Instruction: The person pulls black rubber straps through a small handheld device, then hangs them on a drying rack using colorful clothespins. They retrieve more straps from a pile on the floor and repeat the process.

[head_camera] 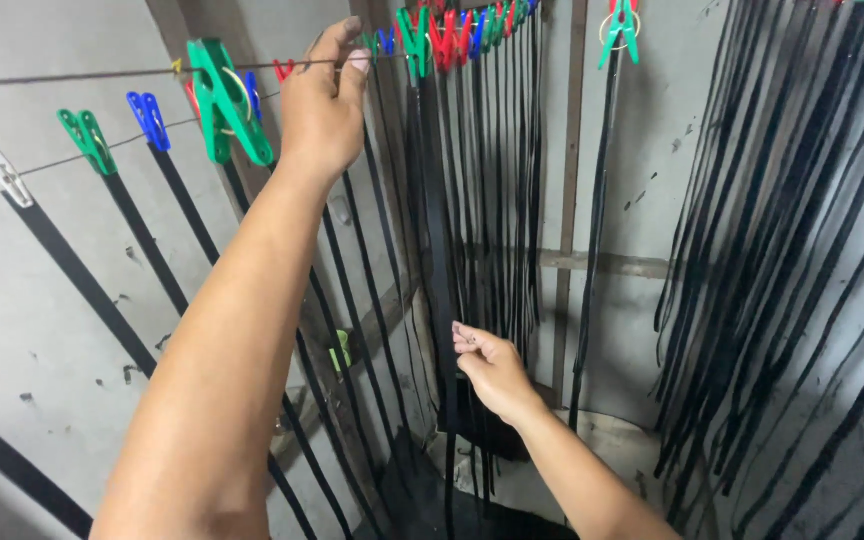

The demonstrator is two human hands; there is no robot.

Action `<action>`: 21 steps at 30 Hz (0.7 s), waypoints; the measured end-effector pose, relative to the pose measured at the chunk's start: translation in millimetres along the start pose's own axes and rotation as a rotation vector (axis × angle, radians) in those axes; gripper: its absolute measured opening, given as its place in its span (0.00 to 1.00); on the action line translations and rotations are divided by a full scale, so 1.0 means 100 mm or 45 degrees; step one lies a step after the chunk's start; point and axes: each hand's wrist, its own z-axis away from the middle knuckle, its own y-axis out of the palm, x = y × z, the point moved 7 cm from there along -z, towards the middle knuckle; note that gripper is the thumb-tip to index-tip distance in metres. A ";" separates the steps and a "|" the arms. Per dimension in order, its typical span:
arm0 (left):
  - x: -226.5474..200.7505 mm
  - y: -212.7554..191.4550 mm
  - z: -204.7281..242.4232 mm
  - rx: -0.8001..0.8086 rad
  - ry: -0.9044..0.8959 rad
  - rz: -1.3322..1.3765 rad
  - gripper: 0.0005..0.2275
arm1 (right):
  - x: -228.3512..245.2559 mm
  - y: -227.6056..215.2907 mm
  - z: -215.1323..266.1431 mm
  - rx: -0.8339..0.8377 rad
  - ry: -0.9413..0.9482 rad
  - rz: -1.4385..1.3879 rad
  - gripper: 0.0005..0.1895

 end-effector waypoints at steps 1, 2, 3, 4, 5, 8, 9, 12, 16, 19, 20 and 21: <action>0.02 -0.08 0.11 -0.045 0.013 -0.016 0.13 | -0.01 -0.01 0.00 -0.008 -0.018 0.012 0.30; 0.05 -0.16 0.23 -0.089 0.026 -0.032 0.13 | -0.02 -0.01 0.00 -0.016 -0.036 0.024 0.29; -0.09 -0.27 0.38 -0.096 0.006 -0.044 0.13 | -0.03 -0.01 0.02 0.005 -0.026 0.033 0.29; -0.17 -0.35 0.54 -0.049 -0.117 -0.026 0.14 | -0.03 -0.01 0.03 0.003 -0.019 0.029 0.30; -0.25 -0.44 0.70 -0.007 -0.241 -0.012 0.15 | -0.03 0.00 0.03 0.008 -0.014 0.028 0.31; -0.42 -0.65 1.37 -0.080 -0.189 0.043 0.13 | 0.00 -0.07 0.08 -0.117 -0.263 0.034 0.29; -0.52 -0.77 1.63 -0.102 -0.206 0.016 0.13 | -0.03 -0.09 0.08 -0.079 -0.266 0.041 0.29; -0.71 -0.92 2.54 0.045 -0.409 0.007 0.14 | -0.17 -0.18 0.05 -0.042 -0.293 0.143 0.30; -0.58 -0.74 4.49 0.286 -0.837 0.169 0.14 | -0.43 -0.46 0.08 -0.255 -0.470 0.134 0.30; -0.52 -0.57 6.75 0.501 -1.446 0.166 0.14 | -0.52 -0.66 0.23 -0.392 -0.595 0.019 0.25; -0.66 -0.56 7.70 0.678 -1.878 0.118 0.15 | -0.53 -0.75 0.31 -0.521 -0.676 -0.088 0.21; -0.84 -0.59 8.12 0.600 -1.943 0.102 0.15 | -0.49 -0.63 0.39 -0.428 -0.667 -0.094 0.21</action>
